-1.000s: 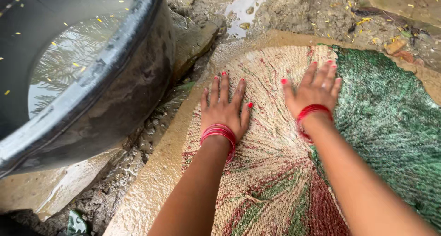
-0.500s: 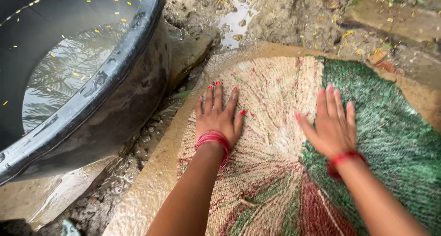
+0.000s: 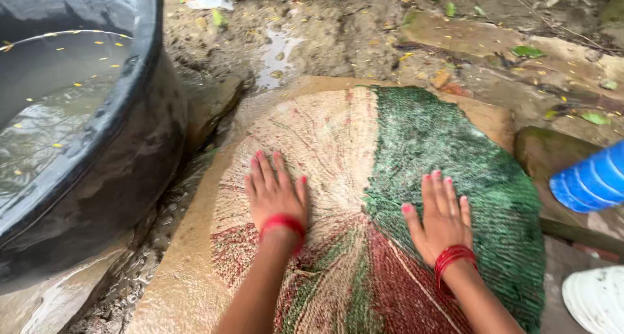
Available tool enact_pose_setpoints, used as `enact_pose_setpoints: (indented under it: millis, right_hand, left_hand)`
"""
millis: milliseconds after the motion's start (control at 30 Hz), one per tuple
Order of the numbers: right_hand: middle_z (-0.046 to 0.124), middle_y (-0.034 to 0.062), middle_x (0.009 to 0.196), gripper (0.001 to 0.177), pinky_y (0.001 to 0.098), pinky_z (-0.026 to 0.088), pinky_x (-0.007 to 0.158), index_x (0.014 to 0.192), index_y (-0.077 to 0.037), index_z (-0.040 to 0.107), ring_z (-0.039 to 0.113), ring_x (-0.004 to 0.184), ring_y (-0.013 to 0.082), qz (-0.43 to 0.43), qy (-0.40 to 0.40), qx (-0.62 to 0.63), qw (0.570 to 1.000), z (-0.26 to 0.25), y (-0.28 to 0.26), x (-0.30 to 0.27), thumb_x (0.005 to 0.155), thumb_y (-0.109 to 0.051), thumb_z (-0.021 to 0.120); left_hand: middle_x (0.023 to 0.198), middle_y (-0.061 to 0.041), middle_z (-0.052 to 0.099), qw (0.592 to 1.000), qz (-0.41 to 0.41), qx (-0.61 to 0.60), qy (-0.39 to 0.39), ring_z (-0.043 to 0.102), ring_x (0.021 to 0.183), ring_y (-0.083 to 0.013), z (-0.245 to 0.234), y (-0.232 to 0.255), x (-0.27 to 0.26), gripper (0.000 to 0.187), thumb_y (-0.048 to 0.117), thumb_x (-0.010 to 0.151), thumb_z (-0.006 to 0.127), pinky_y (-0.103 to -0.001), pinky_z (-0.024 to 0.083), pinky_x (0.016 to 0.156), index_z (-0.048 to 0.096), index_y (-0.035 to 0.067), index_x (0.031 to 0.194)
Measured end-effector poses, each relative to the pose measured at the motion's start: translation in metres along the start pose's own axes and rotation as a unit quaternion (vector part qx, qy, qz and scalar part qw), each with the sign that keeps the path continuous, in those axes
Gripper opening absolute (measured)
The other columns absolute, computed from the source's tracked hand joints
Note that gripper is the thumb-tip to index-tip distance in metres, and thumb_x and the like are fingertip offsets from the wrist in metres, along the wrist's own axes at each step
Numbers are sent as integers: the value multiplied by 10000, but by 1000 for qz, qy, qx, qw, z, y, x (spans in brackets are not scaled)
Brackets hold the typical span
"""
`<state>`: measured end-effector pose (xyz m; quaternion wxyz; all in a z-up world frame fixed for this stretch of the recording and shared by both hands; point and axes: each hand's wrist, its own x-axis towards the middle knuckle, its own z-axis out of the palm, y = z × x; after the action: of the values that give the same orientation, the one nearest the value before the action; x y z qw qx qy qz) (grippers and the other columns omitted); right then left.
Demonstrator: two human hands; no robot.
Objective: The person washes a circular rug by hand on a stone surface outdoors, applying soap from a container and scrubbing with both hands before rinsing it with water from a tub.
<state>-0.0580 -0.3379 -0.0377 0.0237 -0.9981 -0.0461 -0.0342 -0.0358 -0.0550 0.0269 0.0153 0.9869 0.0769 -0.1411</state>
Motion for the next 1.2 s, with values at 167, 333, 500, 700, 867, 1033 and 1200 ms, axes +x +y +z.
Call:
enact_pose_setpoints:
  millis: [167,333,500,700,867,1033,1200]
  right_hand:
    - [152,93,1686,790,480,114,1221,1603,-102,209,136,1546,260,86,-3,-14,996,13,4,0,976,-553,376]
    - [157,117,1694,782,485,121,1224,1614,-85,210,141,1555,279,71,11,4,997,15,2,-15,1000,-546,363]
    - [151,88,1686,774,470,112,1219,1609,-120,203,135,1542,262,95,-7,5,995,7,-8,-30,990,-562,346]
    - [162,79,1683,765,465,119,1213,1606,-133,200,150,1533,261,108,-23,-9,994,-7,-12,-23,990,-559,353]
    - [183,71,1680,766,454,123,1221,1608,-141,210,162,1538,258,106,-13,-25,994,-6,-16,-23,981,-557,350]
    - [171,69,1679,750,449,118,1205,1601,-162,209,150,1528,247,108,-28,-20,994,-1,-11,-27,982,-567,334]
    - [170,53,1676,742,449,121,1210,1602,-177,206,146,1527,244,114,-37,-16,993,-2,-16,-29,987,-576,323]
  left_hand:
    - [1641,-262,-145,971,166,84,-147,-131,1515,-339,1,69,-93,783,510,1026,66,-456,-11,1212,-112,-29,1565]
    - [1692,-140,-60,924,372,58,-62,-23,1548,-263,6,44,-52,769,462,1007,237,-446,37,1233,-11,56,1611]
    - [1701,-122,-39,980,195,33,-24,-3,1568,-249,-8,24,34,761,528,1029,168,-432,49,1261,-40,80,1609]
    - [1686,-222,-163,979,177,88,-52,-135,1555,-331,22,50,-36,772,526,1030,22,-436,-3,1203,-101,7,1589]
    - [1689,-161,-140,919,353,104,-146,-104,1554,-276,4,31,-55,821,579,1015,110,-440,0,1246,-109,55,1608]
    - [1715,-3,-89,951,281,92,-91,-51,1569,-243,-31,8,25,641,615,1002,136,-501,-25,1243,-19,449,1601]
    - [1714,-57,-59,987,152,45,-20,-36,1561,-281,-5,16,27,650,562,1005,170,-534,12,1234,7,414,1617]
